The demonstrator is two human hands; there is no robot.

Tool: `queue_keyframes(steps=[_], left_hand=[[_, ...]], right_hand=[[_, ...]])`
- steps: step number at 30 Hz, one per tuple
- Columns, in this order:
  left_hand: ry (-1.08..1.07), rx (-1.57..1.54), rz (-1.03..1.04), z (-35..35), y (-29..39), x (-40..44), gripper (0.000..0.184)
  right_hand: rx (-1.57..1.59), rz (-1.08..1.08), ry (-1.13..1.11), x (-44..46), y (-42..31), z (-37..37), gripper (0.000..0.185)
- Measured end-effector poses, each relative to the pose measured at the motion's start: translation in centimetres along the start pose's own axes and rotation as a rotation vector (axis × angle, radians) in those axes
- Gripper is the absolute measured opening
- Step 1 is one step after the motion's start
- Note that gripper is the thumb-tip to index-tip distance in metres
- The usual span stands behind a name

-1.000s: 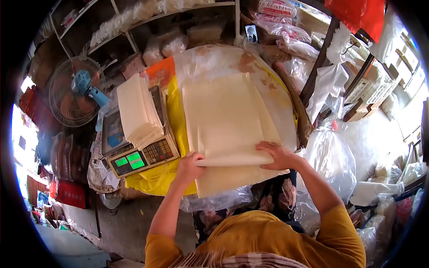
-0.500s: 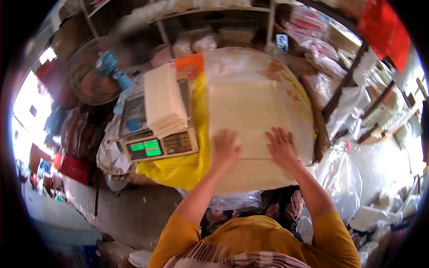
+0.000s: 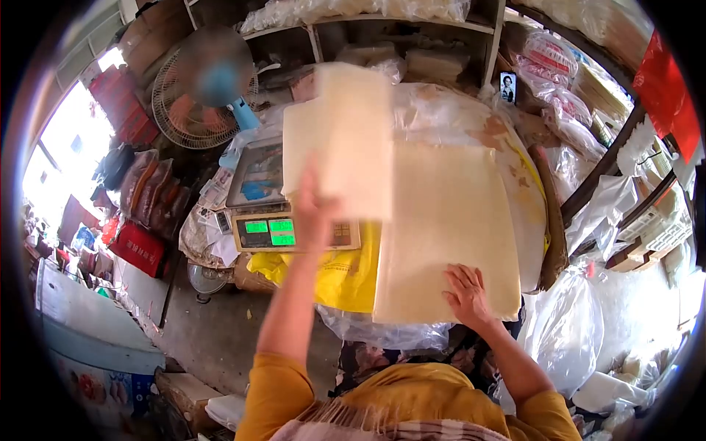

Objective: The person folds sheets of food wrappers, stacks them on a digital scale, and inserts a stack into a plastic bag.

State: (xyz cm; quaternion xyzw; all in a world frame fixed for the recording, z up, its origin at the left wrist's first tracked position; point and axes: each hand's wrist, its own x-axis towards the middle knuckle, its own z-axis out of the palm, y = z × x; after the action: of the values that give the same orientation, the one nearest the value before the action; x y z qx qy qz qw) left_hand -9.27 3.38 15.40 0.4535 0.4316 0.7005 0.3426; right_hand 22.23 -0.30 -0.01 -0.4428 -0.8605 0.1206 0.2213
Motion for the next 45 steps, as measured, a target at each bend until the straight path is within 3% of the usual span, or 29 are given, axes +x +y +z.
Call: queue_keyframes(steps=[2,4,6,8,10,12,13,15,16,18,21,27,30,32,33,34,35,36,38,40,41,43,44,45], left_hand=[[0.037,0.079,0.102,-3.8,1.3,5.3,0.077],[-0.003,0.11,0.037,-7.3,0.8,9.1,0.061],[-0.037,0.126,-0.2,-10.3,-1.2,11.3,0.056],[-0.071,0.422,-0.219,-13.5,-4.4,13.0,0.055],[0.286,0.897,0.342,-9.0,-2.9,8.3,0.054],[0.18,0.909,0.568,-5.5,-1.7,2.4,0.054],[0.13,0.864,0.544,-4.4,-2.9,-0.5,0.05],[0.002,0.553,0.133,-3.0,-6.3,-6.6,0.047],[-0.073,0.627,0.281,-2.7,-8.1,-8.7,0.045],[-0.085,0.365,-0.099,-3.2,-11.4,-13.3,0.044],[-0.15,0.307,-0.181,-3.1,-11.9,-17.1,0.05],[-0.288,0.161,-0.181,-2.7,-12.8,-19.9,0.072],[-0.228,0.01,-0.208,-2.1,-11.9,-20.0,0.066],[-0.278,0.539,0.072,-1.8,-9.9,-19.3,0.057],[-0.293,0.8,0.215,-1.6,-9.4,-18.9,0.054],[-0.427,0.772,0.22,-1.5,-9.8,-18.6,0.051],[-0.564,0.741,0.224,-1.3,-10.5,-18.2,0.048],[-0.701,0.71,0.229,-1.1,-11.1,-17.6,0.045],[-0.68,0.769,0.178,1.1,-11.9,-16.8,0.042],[-0.634,0.865,0.109,3.2,-12.3,-15.9,0.044],[-0.628,0.908,0.022,3.9,-12.5,-15.9,0.048],[-0.581,0.976,0.228,4.2,-13.9,-16.3,0.05],[-0.556,1.013,0.321,4.2,-14.3,-16.4,0.052],[-0.568,1.032,0.295,4.4,-13.9,-16.4,0.055]], right_hand=[[-0.023,-0.01,0.005,0.1,-0.2,0.0,0.042],[-0.035,-0.02,0.011,0.0,-0.1,0.1,0.041],[-0.036,-0.019,0.016,-0.1,0.4,0.7,0.04],[-0.018,-0.027,0.015,0.0,0.2,0.3,0.04],[-0.043,0.004,0.014,0.2,-0.3,0.0,0.036],[0.005,0.003,-0.065,0.0,-1.1,0.1,0.032],[0.059,-0.002,-0.139,0.2,-1.4,0.1,0.029],[0.125,-0.085,-0.171,0.5,-3.4,-0.5,0.021],[0.043,-0.222,-0.216,1.2,-4.6,-1.0,0.018],[0.111,-0.277,-0.233,1.4,-6.1,-0.1,0.015],[-0.058,-0.408,-0.166,2.0,-7.1,1.4,0.007],[-0.353,-0.559,-0.208,3.2,-9.3,2.5,0.006],[0.084,-0.421,-0.188,4.3,-6.8,3.1,0.005],[0.575,0.28,-0.064,5.4,-5.3,0.0,0.007],[0.59,0.371,0.017,5.6,-3.6,-1.6,0.007],[0.604,0.466,0.103,5.5,-2.2,-2.8,0.008],[0.702,0.484,0.008,4.8,-1.3,-2.9,0.009],[0.576,0.209,-0.113,4.1,-1.9,-3.5,0.024],[0.33,-0.007,-0.126,2.5,-4.2,-1.5,0.043],[-0.063,-0.06,-0.159,1.0,-4.9,-0.2,0.054],[-0.05,-0.093,-0.089,0.9,-2.6,1.5,0.044],[0.07,0.048,-0.052,2.8,2.2,2.3,0.033],[-0.088,0.012,-0.006,4.8,5.8,1.6,0.025],[-0.151,0.162,-0.044,8.5,6.6,-2.9,0.024]])
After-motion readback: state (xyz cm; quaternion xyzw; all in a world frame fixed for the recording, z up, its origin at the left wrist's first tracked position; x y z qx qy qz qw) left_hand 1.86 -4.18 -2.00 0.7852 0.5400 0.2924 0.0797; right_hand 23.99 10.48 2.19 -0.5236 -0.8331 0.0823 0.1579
